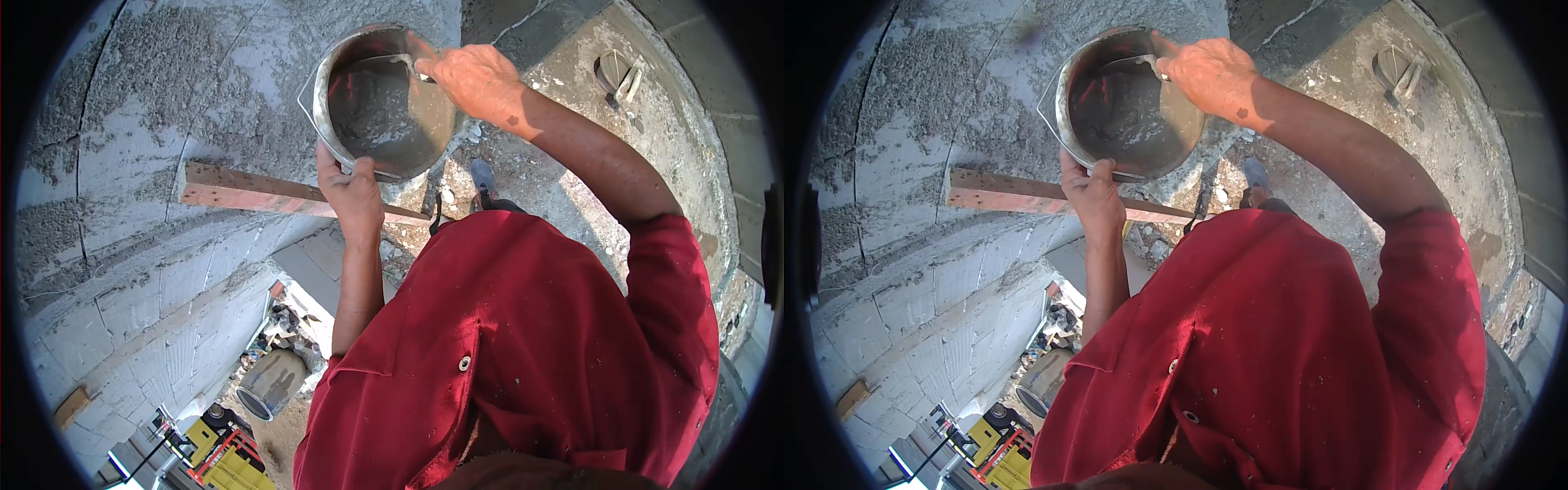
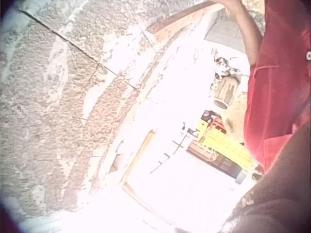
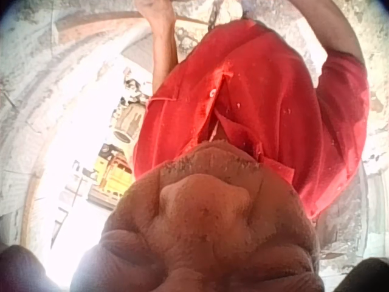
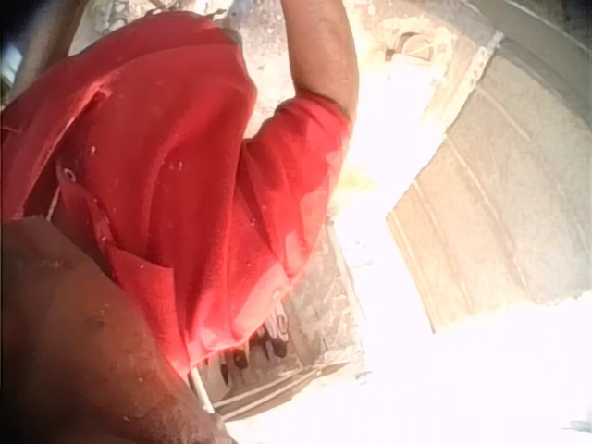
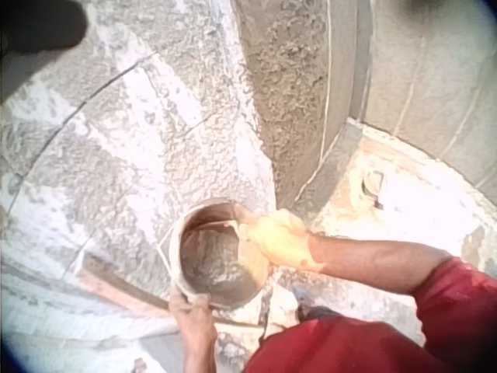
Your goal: The person mixes mortar in a bucket using a trowel, applies the mixture onto a wall with the trowel, and smooths the surface with a wooden float.
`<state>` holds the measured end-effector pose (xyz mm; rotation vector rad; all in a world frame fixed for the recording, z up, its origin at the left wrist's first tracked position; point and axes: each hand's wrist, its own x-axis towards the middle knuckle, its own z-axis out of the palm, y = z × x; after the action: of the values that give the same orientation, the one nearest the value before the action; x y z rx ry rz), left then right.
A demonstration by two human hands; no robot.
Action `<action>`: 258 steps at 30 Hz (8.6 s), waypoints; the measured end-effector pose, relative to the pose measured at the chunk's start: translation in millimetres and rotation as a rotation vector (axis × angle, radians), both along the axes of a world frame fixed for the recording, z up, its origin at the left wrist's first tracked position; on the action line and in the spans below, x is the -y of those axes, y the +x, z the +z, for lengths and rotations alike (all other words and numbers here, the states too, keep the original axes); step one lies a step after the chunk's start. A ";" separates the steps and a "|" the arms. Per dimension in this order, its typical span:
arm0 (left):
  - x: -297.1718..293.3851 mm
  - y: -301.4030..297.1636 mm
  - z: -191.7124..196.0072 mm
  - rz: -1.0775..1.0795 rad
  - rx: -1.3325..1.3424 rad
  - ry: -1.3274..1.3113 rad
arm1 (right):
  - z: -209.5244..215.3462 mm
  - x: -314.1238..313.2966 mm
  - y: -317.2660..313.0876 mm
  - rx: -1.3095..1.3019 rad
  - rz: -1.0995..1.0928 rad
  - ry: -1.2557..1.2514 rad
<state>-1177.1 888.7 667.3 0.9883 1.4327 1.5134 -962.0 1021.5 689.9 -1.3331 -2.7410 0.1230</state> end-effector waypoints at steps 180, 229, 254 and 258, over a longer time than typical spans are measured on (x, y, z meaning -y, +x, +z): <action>-66.8 -27.4 -12.2 0.000 0.453 -0.207 | 119.6 44.2 159.9 -2.229 0.006 -0.671; 19.7 -2.5 17.6 0.072 0.201 0.146 | 78.3 27.6 -44.6 0.106 0.087 -0.074; 20.4 -44.0 31.0 0.058 -0.400 0.195 | 42.2 -61.2 -51.2 0.101 0.053 -0.893; 3.0 -33.7 41.4 -0.093 -0.243 0.127 | 4.2 -60.0 -6.5 -0.170 -0.077 -1.333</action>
<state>-1210.8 885.8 708.7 1.3360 1.4477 1.4692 -968.6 1081.4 694.1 -1.3997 -2.3103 2.1723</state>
